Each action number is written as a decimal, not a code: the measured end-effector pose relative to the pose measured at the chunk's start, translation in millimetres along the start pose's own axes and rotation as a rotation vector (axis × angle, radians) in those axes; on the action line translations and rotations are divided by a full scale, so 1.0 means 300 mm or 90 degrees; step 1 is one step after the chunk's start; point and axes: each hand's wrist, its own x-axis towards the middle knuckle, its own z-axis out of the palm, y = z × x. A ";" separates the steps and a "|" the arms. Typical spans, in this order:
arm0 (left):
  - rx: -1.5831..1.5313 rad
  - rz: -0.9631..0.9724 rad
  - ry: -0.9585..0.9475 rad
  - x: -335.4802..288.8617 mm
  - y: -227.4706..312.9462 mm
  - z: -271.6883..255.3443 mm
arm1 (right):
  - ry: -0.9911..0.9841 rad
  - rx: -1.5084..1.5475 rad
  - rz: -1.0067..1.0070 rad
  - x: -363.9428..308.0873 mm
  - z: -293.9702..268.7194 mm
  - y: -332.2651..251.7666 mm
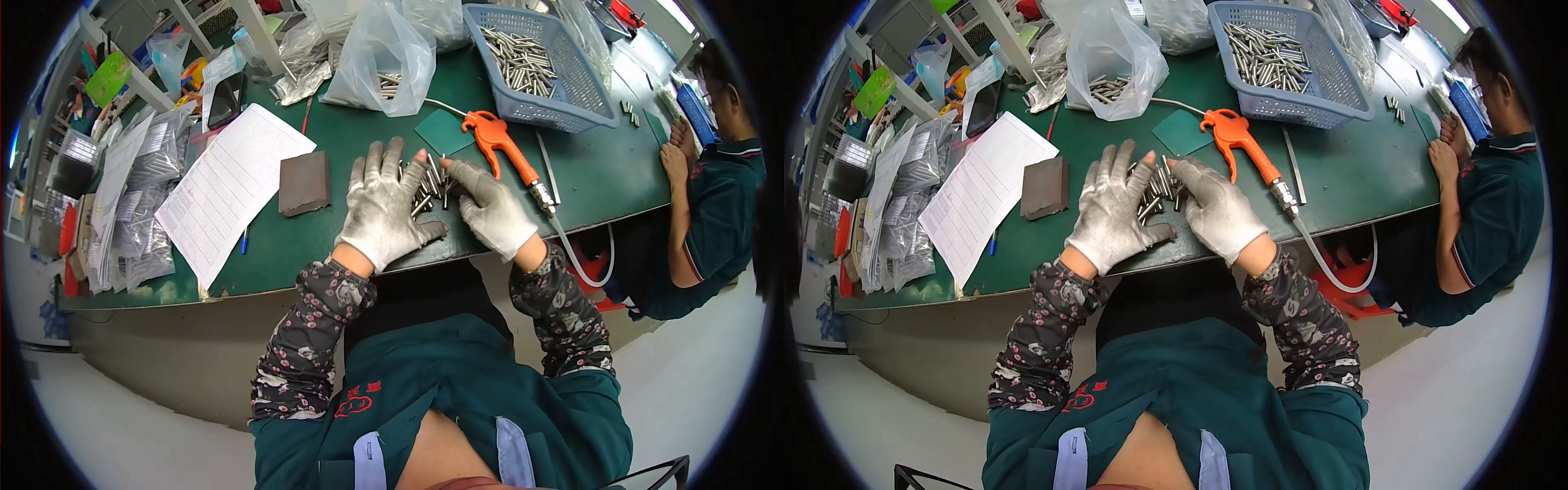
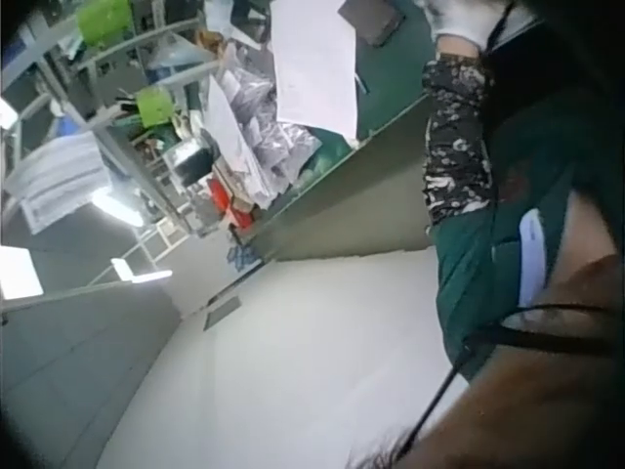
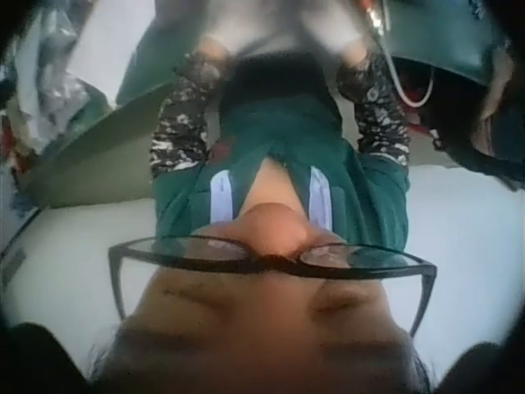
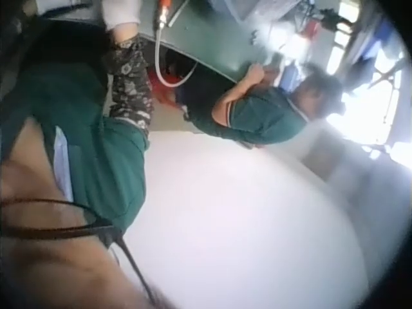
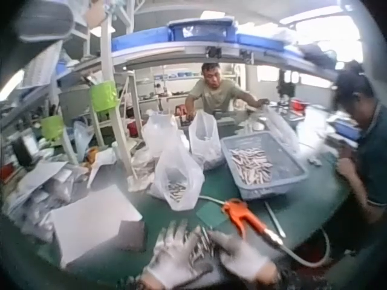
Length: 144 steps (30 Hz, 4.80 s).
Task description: Gathering, counting, and placing small metal pins into plastic bags at an industrial workbench.
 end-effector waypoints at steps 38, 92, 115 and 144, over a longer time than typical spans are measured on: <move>-0.082 0.215 -0.097 -0.006 0.001 -0.022 | 0.019 -0.301 -0.165 -0.117 -0.030 0.013; -0.145 0.151 0.053 -0.058 0.010 -0.027 | -0.056 -0.511 0.020 -0.100 -0.069 -0.066; 0.010 0.151 -0.021 -0.135 -0.037 -0.032 | -0.057 -0.321 -0.136 -0.083 0.010 -0.017; -0.006 0.160 0.006 -0.163 -0.110 -0.045 | -0.077 -0.270 -0.107 -0.093 -0.005 -0.025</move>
